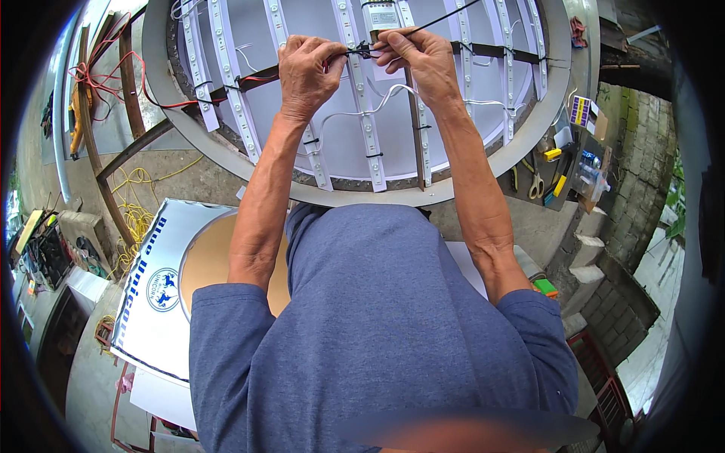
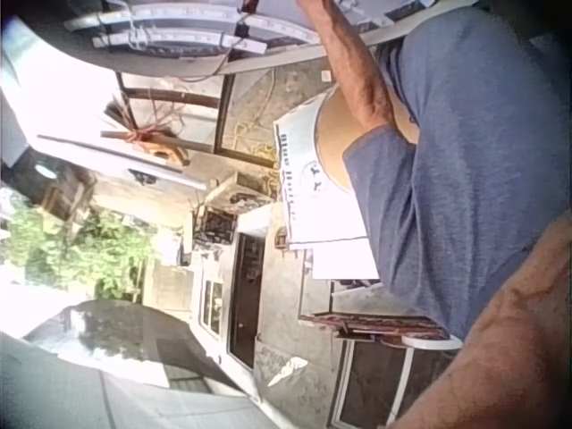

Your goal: Wiring LED strips and electrical components into a circular sign frame on a workshop table.

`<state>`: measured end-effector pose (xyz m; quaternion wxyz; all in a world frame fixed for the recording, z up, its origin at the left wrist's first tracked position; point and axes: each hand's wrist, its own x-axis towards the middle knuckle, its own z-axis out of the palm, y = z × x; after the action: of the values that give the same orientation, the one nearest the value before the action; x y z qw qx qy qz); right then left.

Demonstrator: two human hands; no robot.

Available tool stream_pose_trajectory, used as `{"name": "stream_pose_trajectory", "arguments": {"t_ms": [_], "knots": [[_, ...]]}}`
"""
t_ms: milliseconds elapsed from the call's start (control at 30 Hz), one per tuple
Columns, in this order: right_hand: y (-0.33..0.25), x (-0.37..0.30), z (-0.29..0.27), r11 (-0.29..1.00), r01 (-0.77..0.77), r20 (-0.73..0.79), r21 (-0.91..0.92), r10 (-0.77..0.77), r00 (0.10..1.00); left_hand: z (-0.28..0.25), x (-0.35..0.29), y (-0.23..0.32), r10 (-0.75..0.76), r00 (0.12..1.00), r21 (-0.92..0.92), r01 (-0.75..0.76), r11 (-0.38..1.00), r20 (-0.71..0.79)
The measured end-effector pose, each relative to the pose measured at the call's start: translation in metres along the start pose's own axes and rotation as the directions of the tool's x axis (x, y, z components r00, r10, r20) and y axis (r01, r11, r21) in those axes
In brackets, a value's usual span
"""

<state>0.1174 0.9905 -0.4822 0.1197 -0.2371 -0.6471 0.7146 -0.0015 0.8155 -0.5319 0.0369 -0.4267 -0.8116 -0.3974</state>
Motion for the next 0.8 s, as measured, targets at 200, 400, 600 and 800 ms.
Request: {"name": "stream_pose_trajectory", "arguments": {"t_ms": [200,400,600,800], "knots": [[0.017,-0.009,-0.011,0.993,-0.021,-0.046,0.114,0.026,0.999,0.001,0.0,0.004,0.004,1.0,0.034,-0.004,0.999,0.014],[0.019,-0.008,-0.002,0.972,0.055,-0.072,0.229,-0.04,0.997,0.003,0.003,0.008,0.034,0.999,0.015,-0.034,0.999,0.011],[-0.005,-0.004,0.038,1.0,-0.004,0.01,0.003,0.004,1.0,0.002,0.002,0.007,0.064,0.998,0.019,-0.064,0.998,-0.006],[-0.005,0.004,0.047,0.996,-0.039,0.06,0.081,0.034,0.998,0.008,-0.001,-0.002,0.078,0.997,0.048,-0.076,0.996,-0.023]]}}
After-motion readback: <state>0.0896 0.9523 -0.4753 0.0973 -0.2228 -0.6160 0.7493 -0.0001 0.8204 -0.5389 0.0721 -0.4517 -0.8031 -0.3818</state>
